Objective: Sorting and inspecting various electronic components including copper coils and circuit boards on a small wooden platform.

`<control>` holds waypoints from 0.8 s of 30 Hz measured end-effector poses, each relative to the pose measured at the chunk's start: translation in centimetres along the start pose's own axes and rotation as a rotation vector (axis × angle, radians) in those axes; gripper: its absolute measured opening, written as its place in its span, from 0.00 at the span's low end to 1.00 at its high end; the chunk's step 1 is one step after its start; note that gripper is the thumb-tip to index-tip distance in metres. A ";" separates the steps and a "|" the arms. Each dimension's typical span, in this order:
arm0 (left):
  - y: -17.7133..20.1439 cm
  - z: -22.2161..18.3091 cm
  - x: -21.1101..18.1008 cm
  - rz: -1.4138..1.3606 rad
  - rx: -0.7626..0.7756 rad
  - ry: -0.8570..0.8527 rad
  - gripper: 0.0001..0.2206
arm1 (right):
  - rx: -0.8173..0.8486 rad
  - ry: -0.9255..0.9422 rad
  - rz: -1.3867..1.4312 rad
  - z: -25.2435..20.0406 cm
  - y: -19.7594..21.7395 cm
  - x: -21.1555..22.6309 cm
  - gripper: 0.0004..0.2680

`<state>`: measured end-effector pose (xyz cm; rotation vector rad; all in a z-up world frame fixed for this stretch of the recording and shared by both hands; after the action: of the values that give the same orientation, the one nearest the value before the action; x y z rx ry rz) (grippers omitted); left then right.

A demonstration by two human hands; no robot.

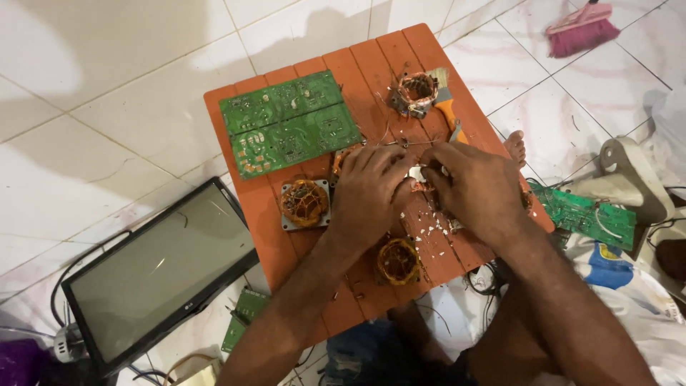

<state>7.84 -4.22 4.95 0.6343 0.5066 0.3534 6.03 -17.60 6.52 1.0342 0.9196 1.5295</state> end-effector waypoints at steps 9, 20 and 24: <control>-0.2 0.3 -0.3 -0.044 0.001 0.001 0.15 | -0.071 0.048 0.001 -0.4 0.2 0.2 0.06; -0.4 0.3 0.0 -0.059 0.011 0.044 0.09 | -0.076 0.030 -0.010 -1.6 -0.6 -0.8 0.05; -0.3 0.3 0.1 -0.051 -0.003 0.050 0.12 | -0.095 0.035 0.021 -1.7 -1.1 -0.9 0.05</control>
<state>8.14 -4.52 4.94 0.6094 0.5692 0.3224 4.86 -18.33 4.83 0.9544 0.8543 1.5982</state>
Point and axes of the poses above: each hand's wrist, its own z-axis towards the middle knuckle, its own y-axis out of the back of the hand, x = y × z, the point moved 9 cm from there along z, towards the middle knuckle, and after that the axes turned 4 degrees about -z, right-handed, at the moved point
